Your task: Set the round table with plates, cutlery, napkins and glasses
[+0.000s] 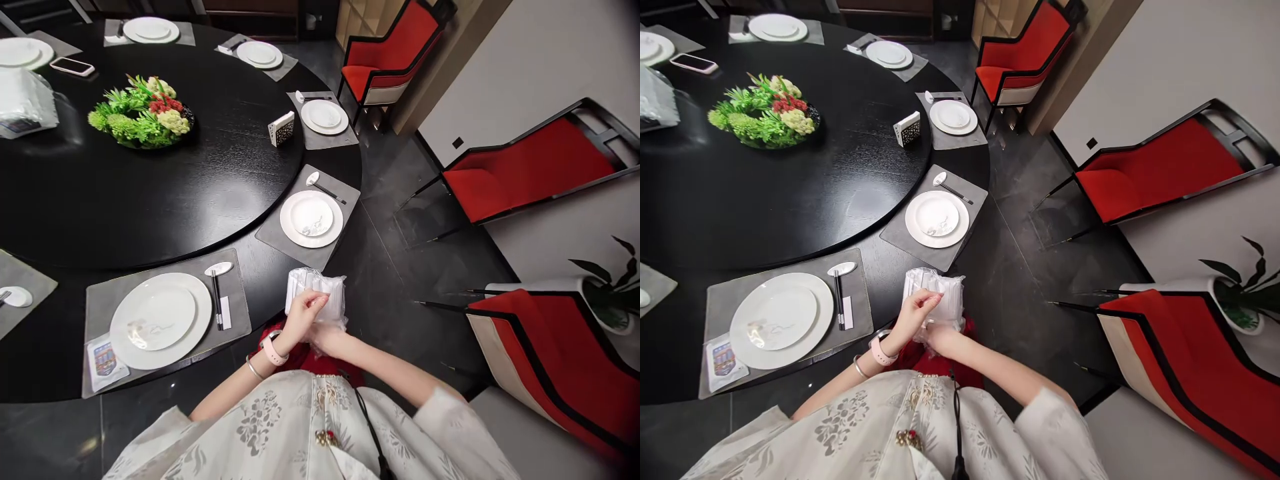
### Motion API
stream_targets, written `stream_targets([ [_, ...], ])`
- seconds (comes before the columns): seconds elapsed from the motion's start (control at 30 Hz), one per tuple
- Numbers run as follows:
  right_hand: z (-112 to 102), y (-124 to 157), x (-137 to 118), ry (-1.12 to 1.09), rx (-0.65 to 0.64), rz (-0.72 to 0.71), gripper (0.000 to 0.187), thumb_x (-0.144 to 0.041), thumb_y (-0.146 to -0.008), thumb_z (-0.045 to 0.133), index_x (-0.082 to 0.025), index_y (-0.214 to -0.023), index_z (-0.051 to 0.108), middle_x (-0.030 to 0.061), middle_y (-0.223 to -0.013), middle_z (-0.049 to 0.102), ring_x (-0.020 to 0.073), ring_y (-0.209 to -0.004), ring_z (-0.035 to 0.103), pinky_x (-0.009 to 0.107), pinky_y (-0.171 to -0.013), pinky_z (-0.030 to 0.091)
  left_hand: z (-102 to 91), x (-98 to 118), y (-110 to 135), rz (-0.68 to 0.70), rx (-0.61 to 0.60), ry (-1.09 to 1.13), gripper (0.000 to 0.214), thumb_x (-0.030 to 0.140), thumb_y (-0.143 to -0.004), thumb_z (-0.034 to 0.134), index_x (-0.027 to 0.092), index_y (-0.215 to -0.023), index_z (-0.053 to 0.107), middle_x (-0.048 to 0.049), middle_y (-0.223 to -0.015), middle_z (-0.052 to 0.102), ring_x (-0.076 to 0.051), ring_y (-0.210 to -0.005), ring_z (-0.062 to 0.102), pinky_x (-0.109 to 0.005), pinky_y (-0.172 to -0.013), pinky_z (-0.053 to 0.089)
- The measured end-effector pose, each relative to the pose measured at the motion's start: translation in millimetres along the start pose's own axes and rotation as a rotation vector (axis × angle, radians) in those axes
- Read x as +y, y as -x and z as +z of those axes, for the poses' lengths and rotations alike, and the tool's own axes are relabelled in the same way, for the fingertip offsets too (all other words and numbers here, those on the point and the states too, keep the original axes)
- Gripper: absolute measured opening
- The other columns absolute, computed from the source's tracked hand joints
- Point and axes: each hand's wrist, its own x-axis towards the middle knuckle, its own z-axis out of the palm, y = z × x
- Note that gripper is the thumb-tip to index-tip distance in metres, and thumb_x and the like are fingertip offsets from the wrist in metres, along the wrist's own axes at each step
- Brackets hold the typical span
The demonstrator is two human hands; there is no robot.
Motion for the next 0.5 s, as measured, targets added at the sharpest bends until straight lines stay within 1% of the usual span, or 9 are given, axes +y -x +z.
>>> stream_targets([
  [0.07,-29.0,34.0,-0.5,0.065,0.003,0.09,0.012,-0.012,-0.081,0.05,-0.018,-0.073,0.057,0.0061,-0.076,0.064,0.0211,-0.075,0.064,0.036,-0.074,0.054,-10.2,3.3,-3.8,0.019,0.008,-0.033,0.031,0.04,-0.084,0.058,0.014,-0.087,0.073,-0.0036,-0.075,0.063,-0.015,-0.071,0.053,-0.026,-0.067,0.039],
  [0.1,-48.0,52.5,-1.7,0.021,0.054,0.145,0.013,-0.018,-0.086,0.048,-0.019,-0.077,0.057,0.0052,-0.079,0.064,0.0197,-0.075,0.064,0.035,-0.073,0.055,-14.8,4.3,-4.0,0.023,0.024,-0.048,0.031,0.041,-0.084,0.058,0.014,-0.087,0.073,-0.0032,-0.073,0.061,-0.014,-0.069,0.051,-0.026,-0.066,0.038],
  [0.13,-69.0,69.8,-2.9,-0.086,0.134,0.201,0.015,-0.025,-0.089,0.046,-0.019,-0.08,0.056,0.0042,-0.082,0.064,0.0184,-0.075,0.063,0.034,-0.07,0.056,-18.7,4.9,-3.1,0.021,0.04,-0.062,0.031,0.041,-0.084,0.058,0.014,-0.087,0.073,-0.0026,-0.072,0.06,-0.014,-0.067,0.05,-0.026,-0.065,0.036],
  [0.2,-111.0,94.5,-2.5,-0.356,0.382,0.274,0.018,-0.036,-0.089,0.051,-0.02,-0.08,0.054,0.0023,-0.082,0.063,0.017,-0.075,0.063,0.031,-0.063,0.058,-24.6,4.1,1.9,0.007,0.066,-0.087,0.03,0.04,-0.084,0.058,0.015,-0.087,0.074,-0.0018,-0.069,0.057,-0.013,-0.065,0.047,-0.025,-0.063,0.035],
  [0.27,-142.9,97.9,5.6,-0.586,0.63,0.262,0.02,-0.038,-0.082,0.061,-0.02,-0.079,0.054,0.0011,-0.082,0.063,0.0166,-0.077,0.063,0.03,-0.061,0.06,-27.6,0.8,10.0,-0.018,0.07,-0.102,0.03,0.04,-0.085,0.057,0.016,-0.087,0.074,-0.0015,-0.068,0.055,-0.013,-0.066,0.047,-0.025,-0.063,0.034],
  [0.3,-152.1,90.2,13.6,-0.675,0.709,0.233,0.019,-0.036,-0.079,0.065,-0.021,-0.082,0.055,0.001,-0.086,0.063,0.0169,-0.08,0.064,0.031,-0.063,0.061,-28.3,-1.6,14.7,-0.032,0.068,-0.103,0.03,0.04,-0.085,0.057,0.016,-0.087,0.074,-0.0015,-0.069,0.055,-0.013,-0.066,0.047,-0.025,-0.064,0.034],
  [0.37,-155.0,58.2,37.9,-0.831,0.743,0.184,0.03,-0.031,-0.072,0.072,-0.022,-0.095,0.055,0.0018,-0.097,0.065,0.0182,-0.086,0.066,0.033,-0.067,0.061,-28.4,-7.3,24.2,-0.063,0.068,-0.103,0.031,0.041,-0.085,0.056,0.016,-0.087,0.074,-0.0013,-0.068,0.053,-0.013,-0.066,0.047,-0.025,-0.064,0.033],
  [0.43,-139.2,12.2,70.6,-0.957,0.653,0.171,0.051,-0.026,-0.066,0.077,-0.023,-0.11,0.051,0.0036,-0.103,0.067,0.0198,-0.085,0.068,0.033,-0.067,0.061,-27.4,-12.5,32.9,-0.089,0.082,-0.099,0.033,0.043,-0.085,0.056,0.016,-0.087,0.074,-0.0012,-0.068,0.052,-0.014,-0.066,0.046,-0.025,-0.064,0.033],
  [0.5,-111.4,-36.0,105.7,-1.053,0.54,0.192,0.06,-0.022,-0.061,0.078,-0.021,-0.114,0.049,0.0045,-0.096,0.069,0.0201,-0.078,0.07,0.03,-0.063,0.061,-25.7,-16.0,39.8,-0.107,0.103,-0.096,0.033,0.044,-0.085,0.057,0.016,-0.088,0.074,-0.0012,-0.068,0.051,-0.014,-0.067,0.046,-0.026,-0.064,0.033],
])
